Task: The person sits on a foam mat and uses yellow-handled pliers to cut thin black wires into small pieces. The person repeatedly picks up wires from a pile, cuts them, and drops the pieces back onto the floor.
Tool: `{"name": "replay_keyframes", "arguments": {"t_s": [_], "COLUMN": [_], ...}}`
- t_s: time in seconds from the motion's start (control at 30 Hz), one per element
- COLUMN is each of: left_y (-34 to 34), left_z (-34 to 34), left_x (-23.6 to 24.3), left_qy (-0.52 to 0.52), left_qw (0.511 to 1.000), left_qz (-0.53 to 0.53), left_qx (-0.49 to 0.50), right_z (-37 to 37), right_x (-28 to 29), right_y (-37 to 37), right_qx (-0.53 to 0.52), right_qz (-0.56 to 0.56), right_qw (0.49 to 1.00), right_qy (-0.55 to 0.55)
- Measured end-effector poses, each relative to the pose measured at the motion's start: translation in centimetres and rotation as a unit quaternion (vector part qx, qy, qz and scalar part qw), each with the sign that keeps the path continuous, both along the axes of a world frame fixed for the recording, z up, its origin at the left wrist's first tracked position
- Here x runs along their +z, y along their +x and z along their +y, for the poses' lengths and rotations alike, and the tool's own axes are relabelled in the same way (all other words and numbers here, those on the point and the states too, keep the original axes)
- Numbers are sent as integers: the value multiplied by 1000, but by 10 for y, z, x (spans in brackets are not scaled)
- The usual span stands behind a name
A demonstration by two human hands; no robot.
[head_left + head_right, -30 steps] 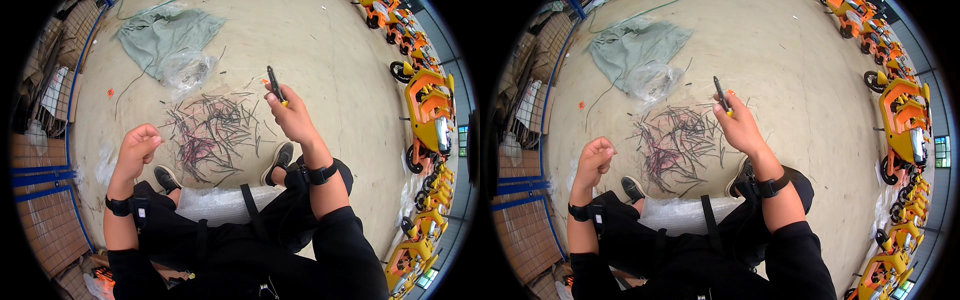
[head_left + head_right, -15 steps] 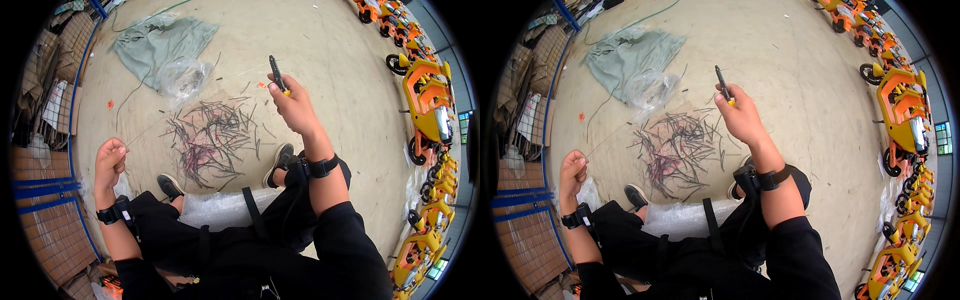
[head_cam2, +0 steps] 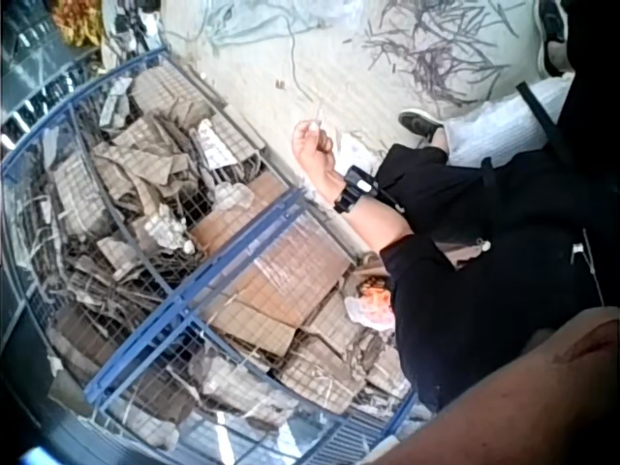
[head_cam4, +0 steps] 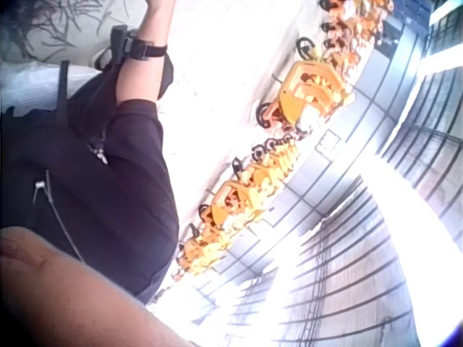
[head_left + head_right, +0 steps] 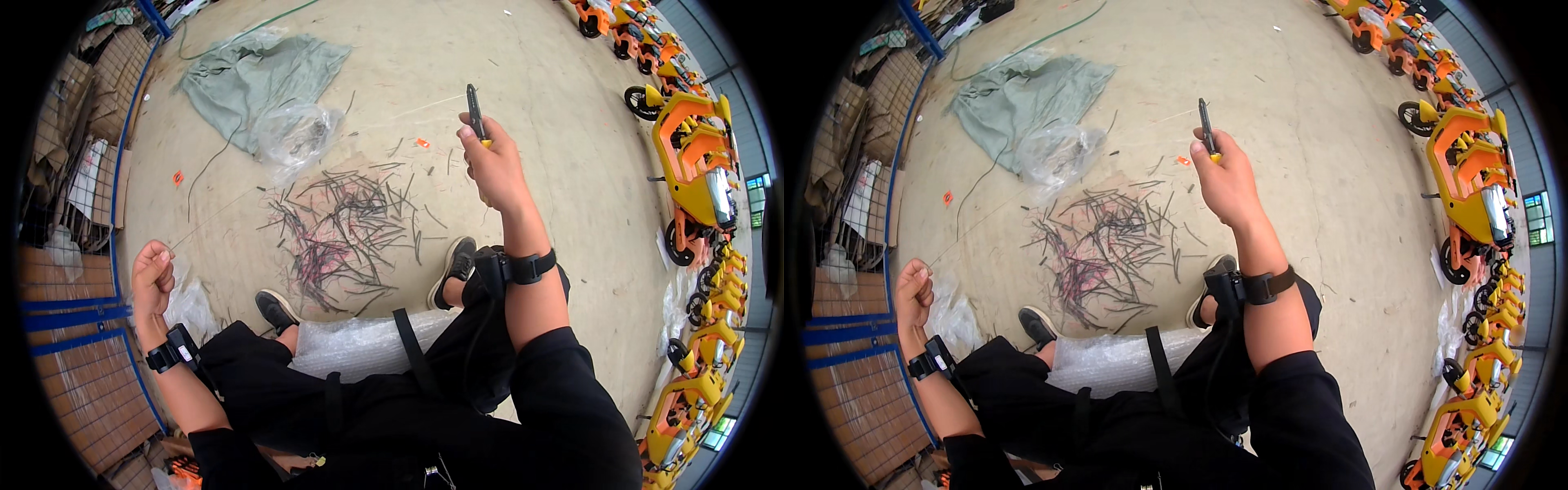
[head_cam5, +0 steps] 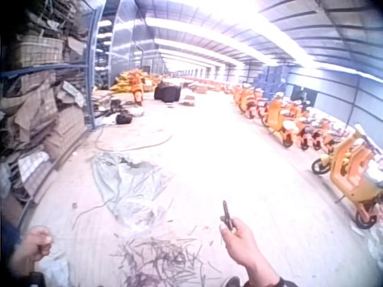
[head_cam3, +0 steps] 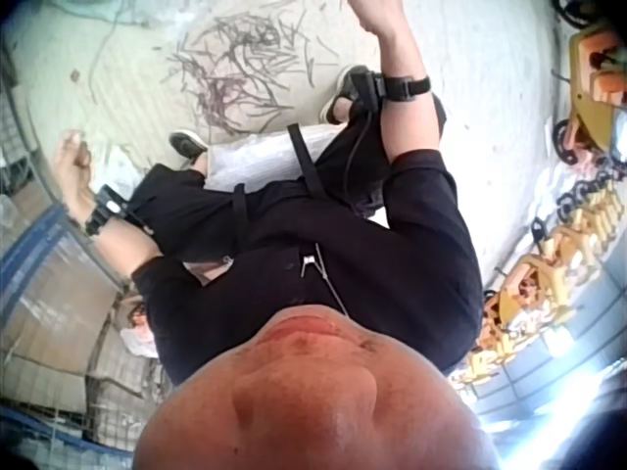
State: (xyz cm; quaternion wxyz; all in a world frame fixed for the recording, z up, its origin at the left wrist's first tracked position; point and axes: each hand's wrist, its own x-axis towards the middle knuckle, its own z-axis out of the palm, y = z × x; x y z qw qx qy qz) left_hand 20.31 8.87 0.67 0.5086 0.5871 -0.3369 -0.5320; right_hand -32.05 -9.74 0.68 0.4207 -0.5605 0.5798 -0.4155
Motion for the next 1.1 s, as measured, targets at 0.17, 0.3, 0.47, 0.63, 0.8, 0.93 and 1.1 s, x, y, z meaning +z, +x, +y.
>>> {"name": "replay_keyframes", "arguments": {"t_s": [0.17, 0.3, 0.47, 0.63, 0.8, 0.93, 1.1], "left_y": [41, 49, 6, -17, -37, -49, -56], "left_z": [15, 18, -9, -19, -27, -30, -30], "left_x": [-9, -24, -10, 1, 5, 8, 8], "left_qy": [-16, 5, 4, -9, 1, 6, 15], "left_qw": [995, 989, 993, 996, 996, 997, 993], "left_qz": [-7, -9, -23, -34, -62, -74, -114], "left_qx": [102, 146, 119, 87, 58, 35, 25], "right_z": [-16, -11, 14, 17, 17, 13, 22], "right_x": [17, 11, 5, -10, -83, -144, -245], "right_y": [-37, -30, 0, 21, 39, 61, 60], "right_qx": [-123, -80, 71, 201, 262, 277, 236], "right_qz": [-80, -51, -39, 173, 328, 245, 317], "right_qw": [989, 995, 986, 937, 904, 896, 852], "right_qy": [2, 39, 146, 226, 87, 245, 343]}}
